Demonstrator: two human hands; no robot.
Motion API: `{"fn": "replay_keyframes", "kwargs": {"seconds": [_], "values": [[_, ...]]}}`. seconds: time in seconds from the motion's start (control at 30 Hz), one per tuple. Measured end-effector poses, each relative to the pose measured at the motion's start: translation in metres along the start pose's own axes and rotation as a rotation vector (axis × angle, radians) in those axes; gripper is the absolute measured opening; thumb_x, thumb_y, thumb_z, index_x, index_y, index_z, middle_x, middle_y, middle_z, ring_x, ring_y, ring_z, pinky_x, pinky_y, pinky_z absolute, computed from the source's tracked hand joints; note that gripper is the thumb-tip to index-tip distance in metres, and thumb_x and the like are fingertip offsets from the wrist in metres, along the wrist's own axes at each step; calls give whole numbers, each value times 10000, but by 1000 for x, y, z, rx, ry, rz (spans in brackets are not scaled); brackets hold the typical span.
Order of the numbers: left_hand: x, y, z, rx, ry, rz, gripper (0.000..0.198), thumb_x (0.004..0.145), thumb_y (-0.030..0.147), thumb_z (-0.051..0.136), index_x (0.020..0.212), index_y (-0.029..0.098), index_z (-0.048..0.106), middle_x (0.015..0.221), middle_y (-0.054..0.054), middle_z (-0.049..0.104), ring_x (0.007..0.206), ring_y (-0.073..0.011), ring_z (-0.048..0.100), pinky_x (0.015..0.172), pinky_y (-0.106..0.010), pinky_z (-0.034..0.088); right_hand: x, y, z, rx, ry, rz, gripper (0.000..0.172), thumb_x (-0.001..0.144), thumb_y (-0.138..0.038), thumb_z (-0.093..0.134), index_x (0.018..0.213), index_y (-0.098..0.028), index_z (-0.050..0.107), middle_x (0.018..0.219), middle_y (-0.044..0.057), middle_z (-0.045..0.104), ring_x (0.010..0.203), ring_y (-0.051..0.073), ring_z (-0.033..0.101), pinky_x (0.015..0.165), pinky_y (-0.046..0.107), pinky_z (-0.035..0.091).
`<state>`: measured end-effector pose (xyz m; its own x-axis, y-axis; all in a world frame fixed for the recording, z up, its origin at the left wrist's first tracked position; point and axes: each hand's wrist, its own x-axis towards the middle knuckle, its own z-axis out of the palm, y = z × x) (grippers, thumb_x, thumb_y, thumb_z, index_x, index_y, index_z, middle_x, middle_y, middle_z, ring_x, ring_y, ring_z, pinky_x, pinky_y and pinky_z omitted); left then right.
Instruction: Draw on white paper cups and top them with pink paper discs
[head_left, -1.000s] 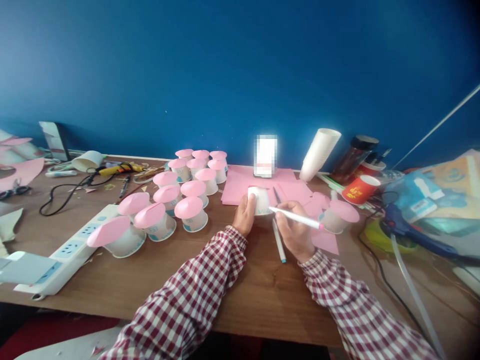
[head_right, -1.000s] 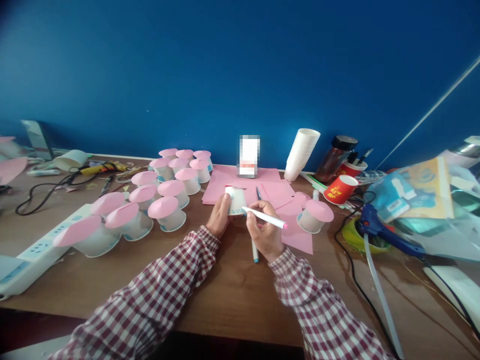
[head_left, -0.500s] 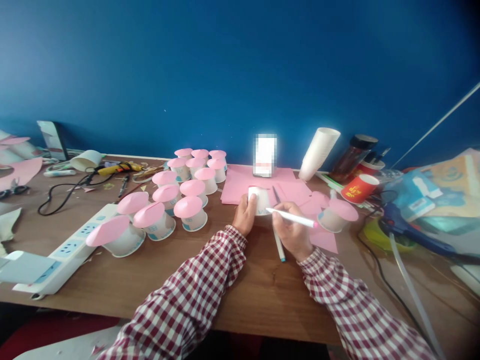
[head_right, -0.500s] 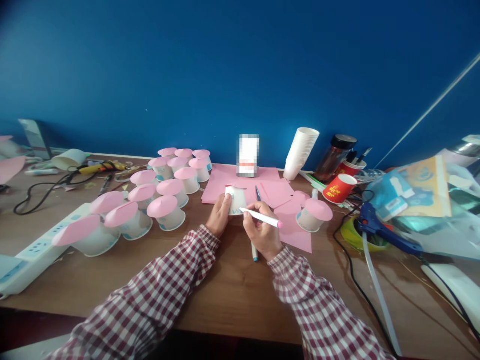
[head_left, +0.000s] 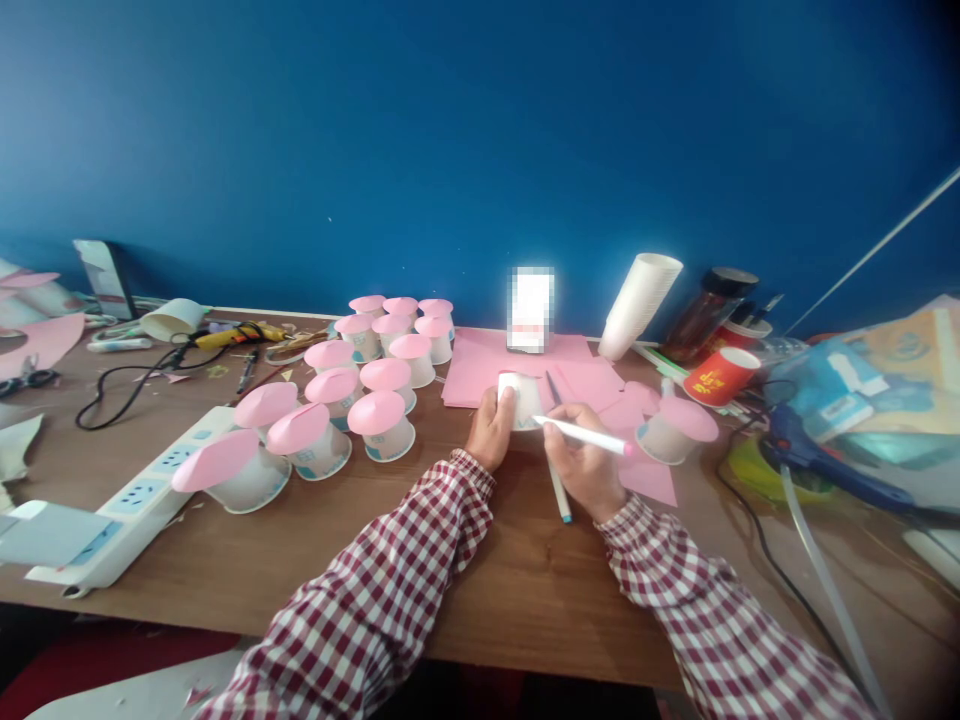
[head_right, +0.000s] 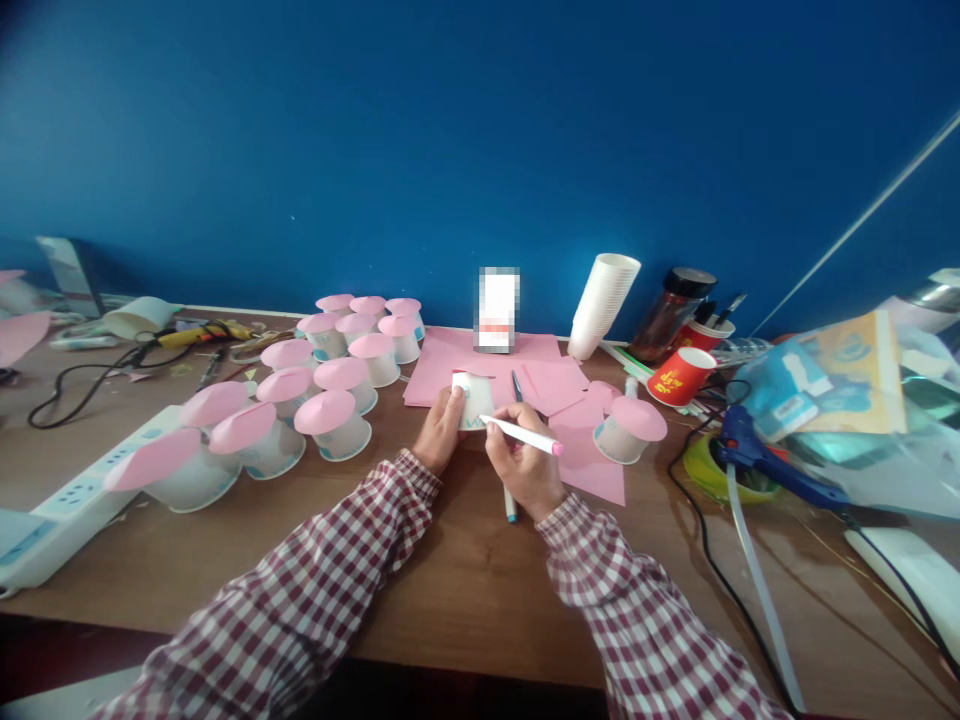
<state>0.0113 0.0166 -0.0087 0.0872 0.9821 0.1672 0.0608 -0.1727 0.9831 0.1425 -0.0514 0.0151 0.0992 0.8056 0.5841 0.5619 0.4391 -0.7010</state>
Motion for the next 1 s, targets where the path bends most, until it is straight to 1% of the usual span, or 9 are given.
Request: {"fn": "replay_keyframes", "kwargs": {"seconds": [0.13,0.33,0.4,0.5,0.63,0.7,0.8,0.9,1.0], "values": [[0,0,0,-10,-4,0,429,883,574,375,902,170,519,770,-14,543,692,-134,482,657,-272,391,0,0,0,-19,-11,5,116,859,-305,551,906,-199,542,772,19,610,600,134,580,526,245,494],[0,-1,1,-18,3,0,431,885,571,380,928,165,520,775,-13,540,693,-128,484,657,-268,397,2,-1,-1,-94,-19,-46,105,869,-302,556,901,-202,563,768,20,636,650,150,614,605,266,509],[0,-2,1,-35,9,8,429,885,566,388,935,162,525,778,-17,544,698,-130,488,660,-269,404,3,-1,-3,-122,-14,-59,109,872,-315,563,874,-206,574,771,21,644,662,155,618,619,271,504],[0,-2,3,-59,16,9,421,874,562,423,933,160,536,779,-21,549,707,-133,497,666,-270,413,4,0,-5,-169,19,-80,144,863,-335,592,801,-206,589,716,12,636,643,157,608,614,274,485],[-1,-2,2,-48,-5,26,418,859,568,451,903,161,536,779,-20,549,708,-133,500,660,-269,419,5,3,-5,-188,49,-103,178,852,-342,613,750,-196,603,687,15,631,643,160,603,606,273,470],[-1,-2,2,-44,-9,31,424,859,572,448,898,160,535,779,-19,549,706,-133,502,657,-270,419,5,4,-4,-188,61,-98,177,848,-337,620,744,-194,604,684,13,635,639,156,605,608,270,470],[-1,-1,1,-31,-3,26,433,870,571,423,924,156,531,794,-27,556,714,-137,511,662,-273,418,4,2,-3,-161,68,-63,142,844,-321,623,786,-193,604,716,11,652,651,151,617,627,264,481],[0,0,1,0,-12,36,428,889,558,386,945,154,514,818,-34,555,733,-140,511,679,-278,414,3,-2,-1,-100,29,-26,107,853,-298,601,838,-192,598,755,15,663,662,146,627,638,258,497],[0,1,1,14,-20,44,411,895,547,372,927,156,496,816,-28,543,731,-137,502,685,-279,407,3,-5,0,-61,-12,-22,81,853,-275,581,839,-195,590,746,12,656,648,142,621,626,256,503]]}}
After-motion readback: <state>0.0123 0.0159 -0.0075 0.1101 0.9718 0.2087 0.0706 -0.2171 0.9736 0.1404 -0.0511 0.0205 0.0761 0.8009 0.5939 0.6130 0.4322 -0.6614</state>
